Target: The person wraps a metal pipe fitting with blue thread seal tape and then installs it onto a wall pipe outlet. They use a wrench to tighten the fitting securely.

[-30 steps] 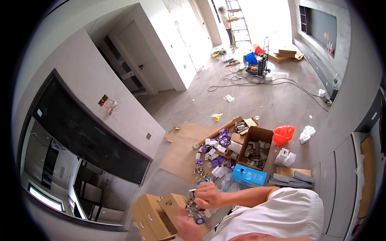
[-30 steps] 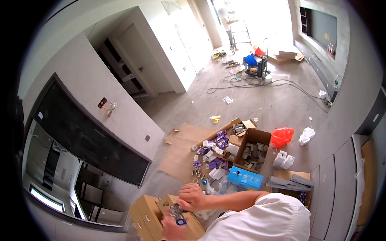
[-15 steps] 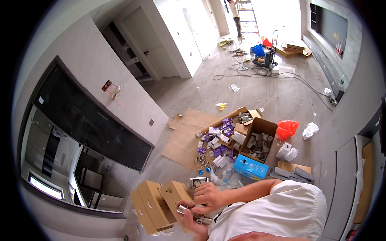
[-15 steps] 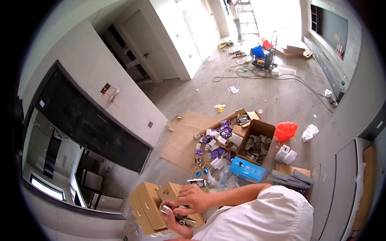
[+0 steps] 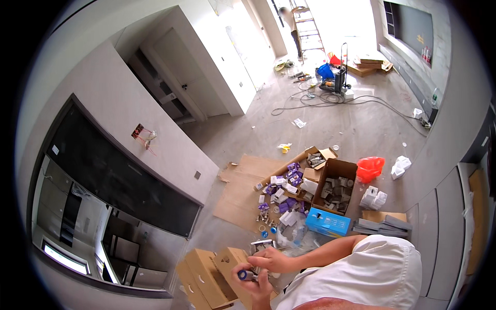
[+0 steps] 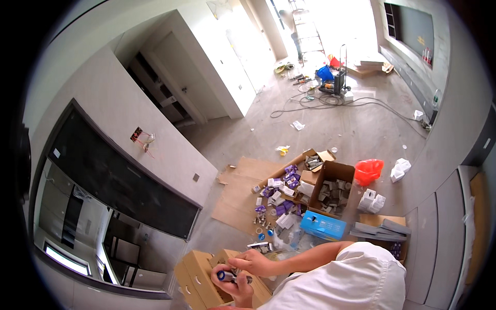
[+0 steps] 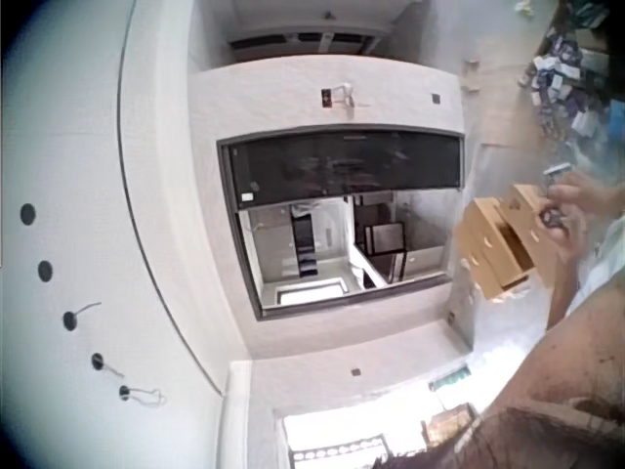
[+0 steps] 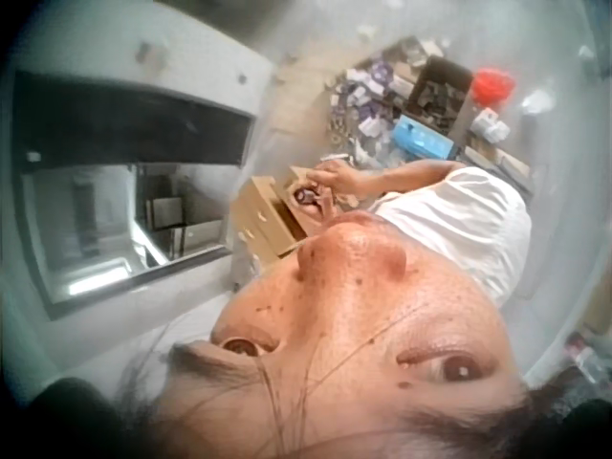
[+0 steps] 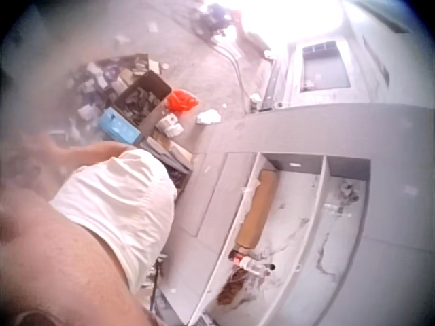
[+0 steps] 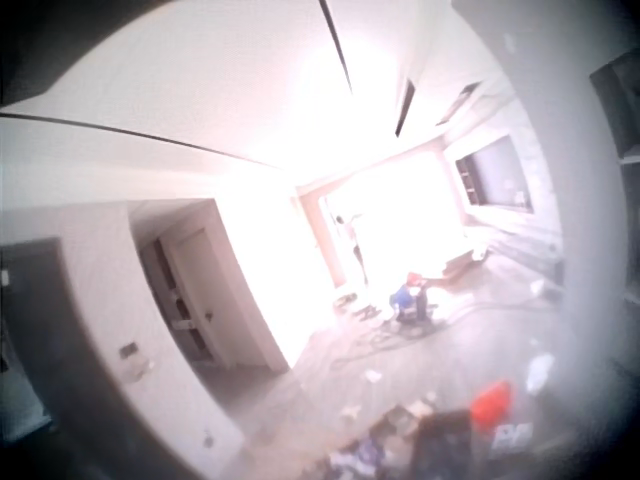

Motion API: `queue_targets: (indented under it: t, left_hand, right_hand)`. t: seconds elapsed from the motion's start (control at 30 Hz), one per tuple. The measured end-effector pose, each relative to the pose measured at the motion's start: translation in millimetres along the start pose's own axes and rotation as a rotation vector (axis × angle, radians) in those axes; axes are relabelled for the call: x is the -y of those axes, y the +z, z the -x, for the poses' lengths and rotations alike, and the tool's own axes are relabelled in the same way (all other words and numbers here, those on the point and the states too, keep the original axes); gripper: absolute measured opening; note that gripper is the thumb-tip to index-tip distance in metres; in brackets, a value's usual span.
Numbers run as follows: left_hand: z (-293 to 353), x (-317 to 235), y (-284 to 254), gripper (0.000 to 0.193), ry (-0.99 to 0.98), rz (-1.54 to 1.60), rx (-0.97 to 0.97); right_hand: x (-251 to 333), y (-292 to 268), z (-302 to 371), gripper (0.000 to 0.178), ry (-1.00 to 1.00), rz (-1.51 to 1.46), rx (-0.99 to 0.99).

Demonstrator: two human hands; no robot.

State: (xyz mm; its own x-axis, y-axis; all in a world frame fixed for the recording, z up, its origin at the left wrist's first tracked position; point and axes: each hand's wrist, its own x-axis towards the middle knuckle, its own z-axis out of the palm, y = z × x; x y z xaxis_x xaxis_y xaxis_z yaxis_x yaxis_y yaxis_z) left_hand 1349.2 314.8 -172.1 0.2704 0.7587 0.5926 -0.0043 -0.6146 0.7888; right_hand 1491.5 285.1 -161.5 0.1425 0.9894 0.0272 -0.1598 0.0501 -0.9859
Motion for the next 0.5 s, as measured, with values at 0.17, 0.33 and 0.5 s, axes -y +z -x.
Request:
queue_targets:
  t: [0.17,0.33,0.5]
  left_hand:
    - [-5,1,-16,0.070,-0.489,0.264,0.081]
    - [15,-9,-45,0.063,-1.399,0.924,0.187]
    - [17,-33,-31,0.061,-1.319,0.981,0.067]
  right_hand:
    - [-10,-35,-7,0.048,-0.446,0.353,-0.122]
    - [23,-37,-8,0.048,-1.226,0.567,0.049]
    - [24,-29,-3,0.051,-1.246,0.623,0.046]
